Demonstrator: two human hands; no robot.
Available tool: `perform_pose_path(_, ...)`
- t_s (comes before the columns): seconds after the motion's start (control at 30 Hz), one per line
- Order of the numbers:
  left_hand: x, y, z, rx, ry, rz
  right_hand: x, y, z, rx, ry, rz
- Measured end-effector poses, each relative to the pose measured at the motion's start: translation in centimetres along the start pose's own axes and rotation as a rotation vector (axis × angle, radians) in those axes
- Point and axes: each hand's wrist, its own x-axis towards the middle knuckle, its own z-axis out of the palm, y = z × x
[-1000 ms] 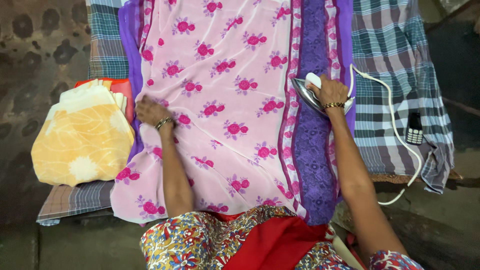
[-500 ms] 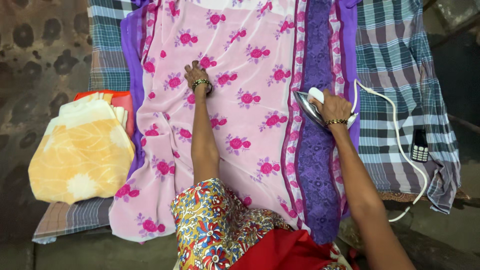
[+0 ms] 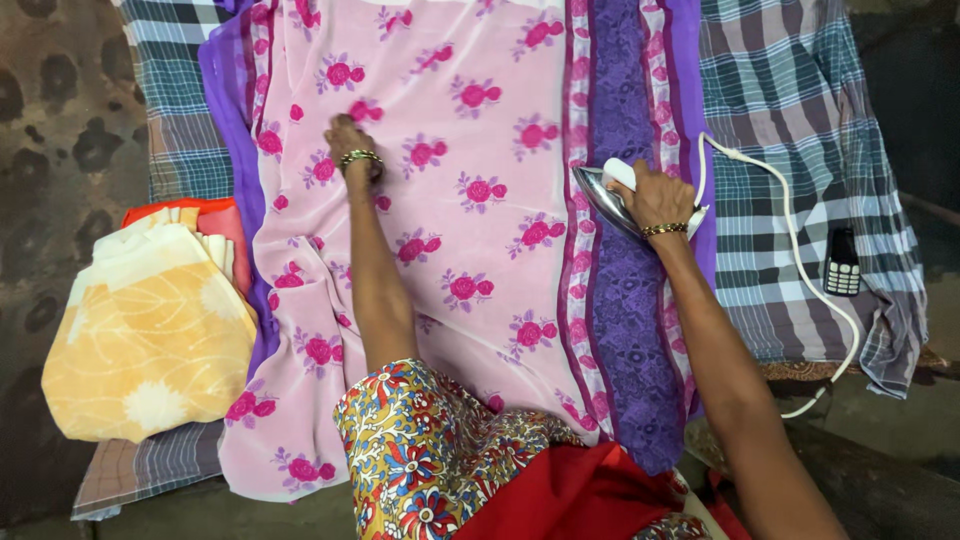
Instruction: The person irons a floral-patterned cloth by hand using a steam iron. The person spreads the cloth flat on a surface and moves the iron back and forth over several sections of the fabric.
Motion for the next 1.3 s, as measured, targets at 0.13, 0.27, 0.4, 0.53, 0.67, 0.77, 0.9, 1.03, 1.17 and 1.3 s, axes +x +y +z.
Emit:
perform_pose_path(0.13,0.8,-0.2,-1.4,0.106,-0.033,0.008,0.2,0.0,0.2,-0.022,-0.009,-0.001)
perform_pose_path(0.27,-2.6,3.4,1.4,0.265,0.028,-0.026,0.2,0.1,0.4,0.002,0.027,-0.017)
perform_pose_path(0.4,-12.3,10.2,7.2,0.275,0.100,0.352,0.2,0.1,0.7,0.046,0.020,-0.015)
perform_pose_path(0.53,-21.1,13.7,7.4,0.377,-0.366,0.431,0.0,0.2,0.7,0.060,0.057,-0.033)
perform_pose_path(0.67,-23.1,9.0,5.3,0.414,-0.248,0.238,-0.1,0.1,0.7,0.064,0.102,-0.051)
perform_pose_path(0.77,-24.1,1.4,1.1,0.354,-0.136,0.062,0.0,0.2,0.7,0.074,0.102,-0.038)
perform_pose_path(0.9,-25.7,-7.8,-5.4,0.261,-0.188,-0.171,0.1,0.4,0.8,0.085,0.061,-0.022)
perform_pose_path(1.03,-27.6,-12.0,-6.5,0.276,-0.114,-0.143,0.3,-0.2,0.5,0.096,-0.058,0.027)
perform_pose_path(1.17,-27.9,-13.2,-5.4,0.323,-0.003,-0.066,-1.2,-3.7,-0.5,0.199,-0.216,-0.045)
perform_pose_path(1.3,-27.7,-13.8,-4.3,0.286,0.021,-0.080,-4.9,-11.2,-2.1,0.201,-0.452,-0.103)
